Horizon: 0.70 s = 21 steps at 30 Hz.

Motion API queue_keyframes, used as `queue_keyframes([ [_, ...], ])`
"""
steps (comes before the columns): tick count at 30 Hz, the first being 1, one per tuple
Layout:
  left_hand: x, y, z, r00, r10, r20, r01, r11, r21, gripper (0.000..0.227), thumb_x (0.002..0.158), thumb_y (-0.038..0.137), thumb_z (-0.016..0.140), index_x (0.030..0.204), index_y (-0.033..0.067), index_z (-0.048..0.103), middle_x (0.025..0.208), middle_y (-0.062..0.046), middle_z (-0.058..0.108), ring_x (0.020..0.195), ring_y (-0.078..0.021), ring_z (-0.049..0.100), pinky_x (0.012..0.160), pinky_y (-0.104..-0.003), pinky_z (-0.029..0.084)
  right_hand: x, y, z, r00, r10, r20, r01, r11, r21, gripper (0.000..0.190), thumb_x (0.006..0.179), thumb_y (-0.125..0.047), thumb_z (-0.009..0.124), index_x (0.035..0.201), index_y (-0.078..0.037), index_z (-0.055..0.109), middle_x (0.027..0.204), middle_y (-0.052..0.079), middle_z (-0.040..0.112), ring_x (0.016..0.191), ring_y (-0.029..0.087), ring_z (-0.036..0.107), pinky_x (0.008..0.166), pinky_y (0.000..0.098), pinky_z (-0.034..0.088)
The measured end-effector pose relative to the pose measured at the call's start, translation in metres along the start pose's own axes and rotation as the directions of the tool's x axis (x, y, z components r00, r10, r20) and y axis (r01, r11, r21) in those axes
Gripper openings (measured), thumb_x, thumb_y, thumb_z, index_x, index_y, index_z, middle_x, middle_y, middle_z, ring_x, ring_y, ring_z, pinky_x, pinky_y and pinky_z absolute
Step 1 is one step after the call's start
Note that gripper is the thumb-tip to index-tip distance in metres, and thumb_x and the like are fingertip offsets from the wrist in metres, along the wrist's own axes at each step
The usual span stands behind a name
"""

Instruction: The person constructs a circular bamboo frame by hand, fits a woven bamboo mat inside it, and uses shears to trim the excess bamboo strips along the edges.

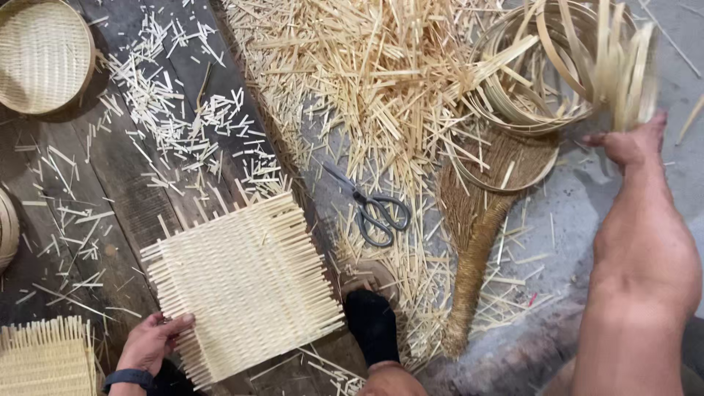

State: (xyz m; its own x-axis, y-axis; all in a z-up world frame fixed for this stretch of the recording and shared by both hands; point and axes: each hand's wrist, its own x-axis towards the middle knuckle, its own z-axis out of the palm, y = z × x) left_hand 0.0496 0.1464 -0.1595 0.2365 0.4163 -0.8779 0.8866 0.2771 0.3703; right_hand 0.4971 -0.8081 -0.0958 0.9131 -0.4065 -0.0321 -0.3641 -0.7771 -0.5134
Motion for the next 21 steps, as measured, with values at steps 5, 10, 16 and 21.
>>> queue_keyframes([
  [5, 0.000, -0.001, 0.000, 0.998, -0.048, -0.035, 0.049, 0.999, 0.020, 0.041, 0.085, 0.013, 0.082, 0.119, 0.0044, 0.061, 0.095, -0.007, 0.070, 0.084, -0.0203, 0.061, 0.072, -0.038, 0.044, 0.006, -0.074, 0.000, 0.984, -0.175, -0.037, 0.171, 0.981, -0.091, 0.031, 0.100, -0.023, 0.076, 0.123, -0.002, 0.075, 0.123, 0.020, 0.071, 0.118, 0.030, 0.070, 0.096, 0.0451, 0.060],
  [10, -0.007, 0.003, 0.005, 1.000, -0.029, 0.003, 0.029, 0.996, -0.088, 0.037, 0.084, 0.011, 0.077, 0.116, 0.0051, 0.060, 0.097, -0.008, 0.071, 0.088, -0.0215, 0.066, 0.076, -0.039, 0.052, -0.044, -0.196, 0.023, 0.938, 0.089, 0.336, -0.156, 0.971, 0.179, 0.098, 0.087, -0.020, 0.087, 0.158, -0.007, 0.021, 0.140, 0.017, 0.049, 0.124, 0.032, 0.051, 0.088, 0.0566, 0.049],
  [16, -0.008, -0.009, 0.005, 0.999, 0.044, 0.023, -0.041, 0.993, -0.111, 0.035, 0.085, 0.012, 0.078, 0.116, 0.0040, 0.063, 0.097, -0.007, 0.071, 0.087, -0.0193, 0.066, 0.076, -0.036, 0.049, -0.099, -0.178, 0.067, 0.889, 0.077, 0.451, 0.243, 0.755, -0.609, 0.088, 0.082, -0.035, 0.082, 0.155, -0.008, 0.040, 0.143, 0.023, 0.055, 0.130, 0.039, 0.052, 0.113, 0.0488, 0.040],
  [21, 0.004, -0.013, 0.003, 0.992, 0.110, 0.066, -0.102, 0.989, -0.111, 0.035, 0.083, 0.012, 0.079, 0.114, 0.0044, 0.064, 0.096, -0.005, 0.072, 0.085, -0.0173, 0.065, 0.073, -0.034, 0.049, -0.108, -0.110, 0.082, 0.969, -0.066, 0.237, 0.211, 0.717, -0.664, 0.059, 0.081, -0.036, 0.067, 0.129, -0.003, 0.063, 0.129, 0.023, 0.063, 0.119, 0.040, 0.057, 0.110, 0.0570, 0.033],
])
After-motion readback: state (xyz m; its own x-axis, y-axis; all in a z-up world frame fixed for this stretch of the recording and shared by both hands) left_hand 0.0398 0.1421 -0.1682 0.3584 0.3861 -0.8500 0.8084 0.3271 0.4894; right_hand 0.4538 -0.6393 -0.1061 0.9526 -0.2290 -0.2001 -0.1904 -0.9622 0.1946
